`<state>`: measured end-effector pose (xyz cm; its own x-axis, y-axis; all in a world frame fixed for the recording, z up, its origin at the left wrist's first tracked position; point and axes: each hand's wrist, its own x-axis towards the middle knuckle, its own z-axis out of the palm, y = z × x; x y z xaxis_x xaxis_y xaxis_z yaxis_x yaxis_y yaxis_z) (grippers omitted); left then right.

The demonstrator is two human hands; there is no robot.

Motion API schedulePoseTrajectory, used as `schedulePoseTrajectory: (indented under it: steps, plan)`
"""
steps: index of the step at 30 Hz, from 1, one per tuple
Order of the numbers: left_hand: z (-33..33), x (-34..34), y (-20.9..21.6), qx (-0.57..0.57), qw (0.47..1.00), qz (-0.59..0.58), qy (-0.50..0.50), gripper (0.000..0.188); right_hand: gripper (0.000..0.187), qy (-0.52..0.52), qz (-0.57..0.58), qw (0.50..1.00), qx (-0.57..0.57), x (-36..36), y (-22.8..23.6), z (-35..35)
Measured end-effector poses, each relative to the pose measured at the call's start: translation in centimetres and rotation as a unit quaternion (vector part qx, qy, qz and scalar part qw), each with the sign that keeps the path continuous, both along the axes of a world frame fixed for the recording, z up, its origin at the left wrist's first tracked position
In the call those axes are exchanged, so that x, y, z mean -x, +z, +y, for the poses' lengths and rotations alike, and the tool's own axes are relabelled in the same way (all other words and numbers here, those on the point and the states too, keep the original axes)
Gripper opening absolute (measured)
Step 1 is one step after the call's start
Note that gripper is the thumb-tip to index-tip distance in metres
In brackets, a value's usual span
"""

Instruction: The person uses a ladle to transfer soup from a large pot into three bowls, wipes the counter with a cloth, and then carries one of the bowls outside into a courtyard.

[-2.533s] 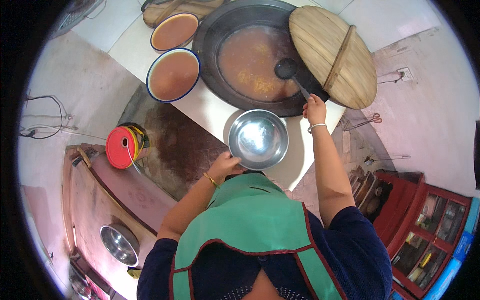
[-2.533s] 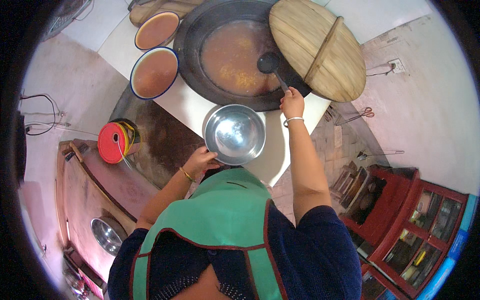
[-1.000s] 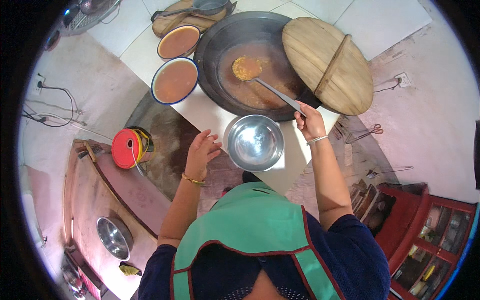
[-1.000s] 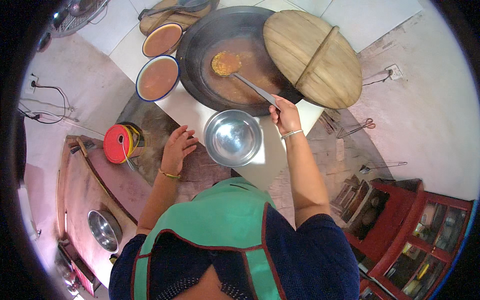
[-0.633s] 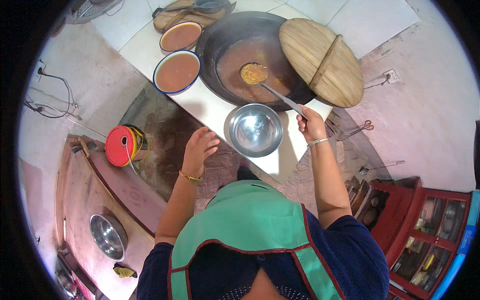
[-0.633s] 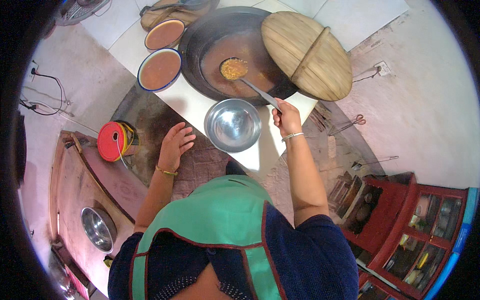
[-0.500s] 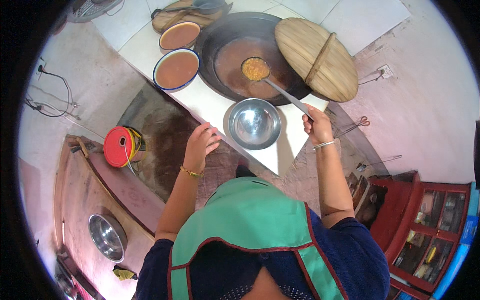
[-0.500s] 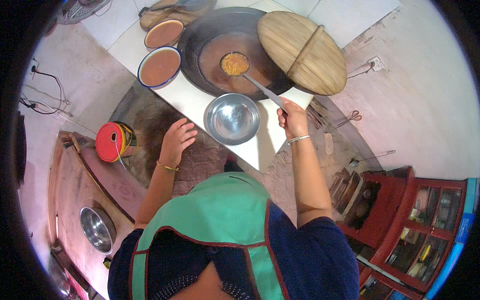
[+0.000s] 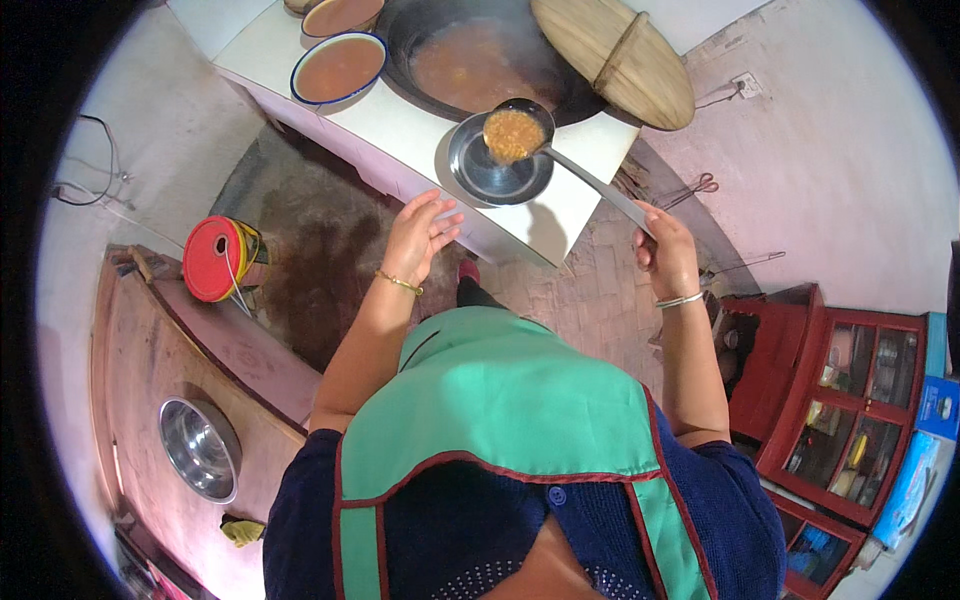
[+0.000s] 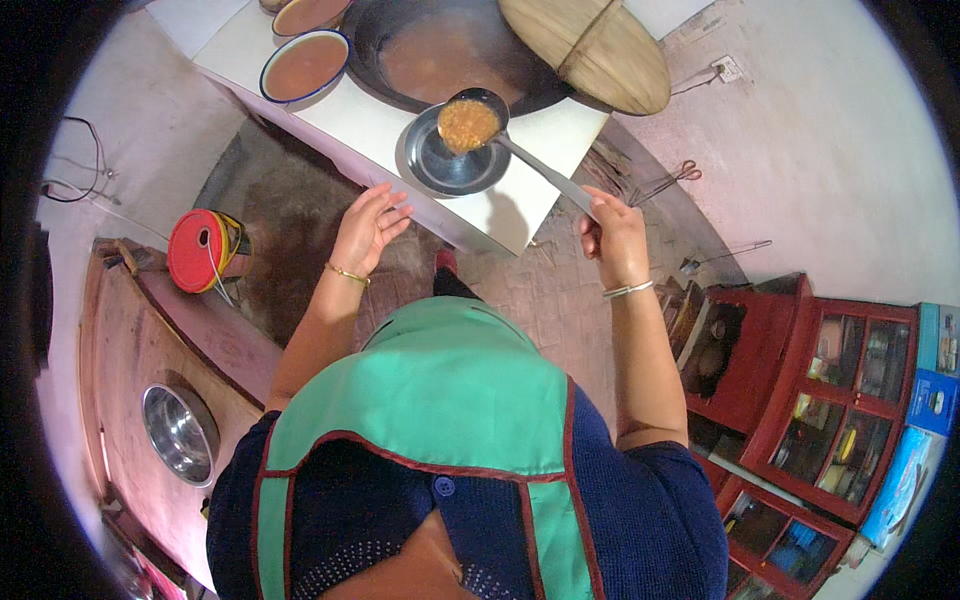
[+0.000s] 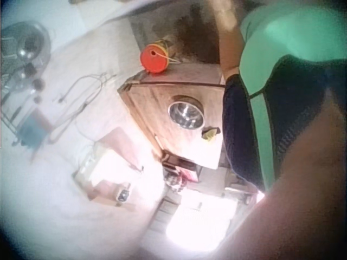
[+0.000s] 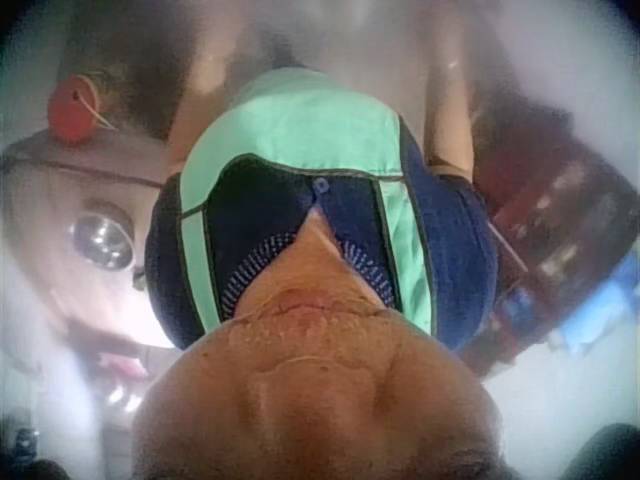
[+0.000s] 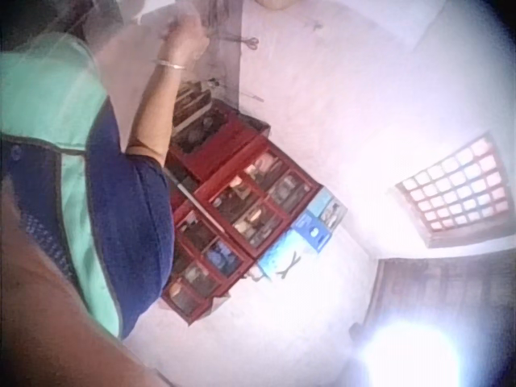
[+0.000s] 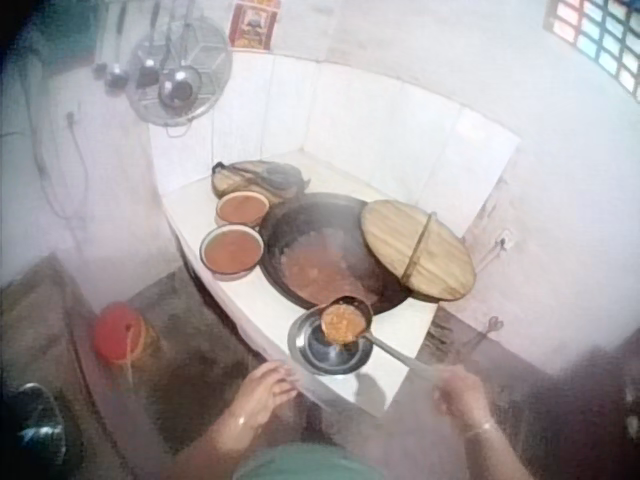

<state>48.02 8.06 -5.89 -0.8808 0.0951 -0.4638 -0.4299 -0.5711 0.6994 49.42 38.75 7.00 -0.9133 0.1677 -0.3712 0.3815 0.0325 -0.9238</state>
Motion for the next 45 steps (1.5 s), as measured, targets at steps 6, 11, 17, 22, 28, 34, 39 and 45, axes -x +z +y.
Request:
schedulePoseTrajectory:
  steps: [6,11,17,22,28,34,39,45]
  plan:
    - [0.6,-0.2,0.2,0.009,1.000,-0.004,-0.020,0.041,0.031,0.053,0.091,0.969,-0.225,-3.9,-1.7,-0.4]
    - [0.9,1.3,0.6,0.029,0.999,-0.012,-0.025,0.041,0.031,0.105,0.241,0.873,-0.411,-2.6,-2.8,0.9]
    - [1.3,5.2,1.1,0.031,0.999,-0.016,-0.018,0.040,0.030,0.034,0.117,0.957,-0.263,9.1,-5.9,-0.2]
    - [2.7,11.7,1.3,0.055,0.998,-0.020,-0.039,0.037,0.028,0.051,0.149,0.893,-0.422,22.1,-14.5,-0.2]
    - [4.3,18.8,0.9,0.064,0.997,-0.031,-0.034,0.034,0.031,0.047,0.125,0.854,-0.503,31.6,-20.0,-1.6]
    - [4.3,23.2,1.0,0.098,0.994,-0.040,-0.024,0.036,0.035,0.081,0.169,0.860,-0.474,37.7,-23.8,-3.5]
    - [3.6,24.1,-0.4,0.208,0.977,-0.002,-0.041,0.023,0.032,0.031,-0.034,0.999,0.007,40.0,-25.2,-5.0]
    - [4.6,23.9,-0.3,0.460,0.871,0.141,-0.098,0.023,0.029,0.021,-0.105,0.970,0.216,39.6,-23.4,-6.0]
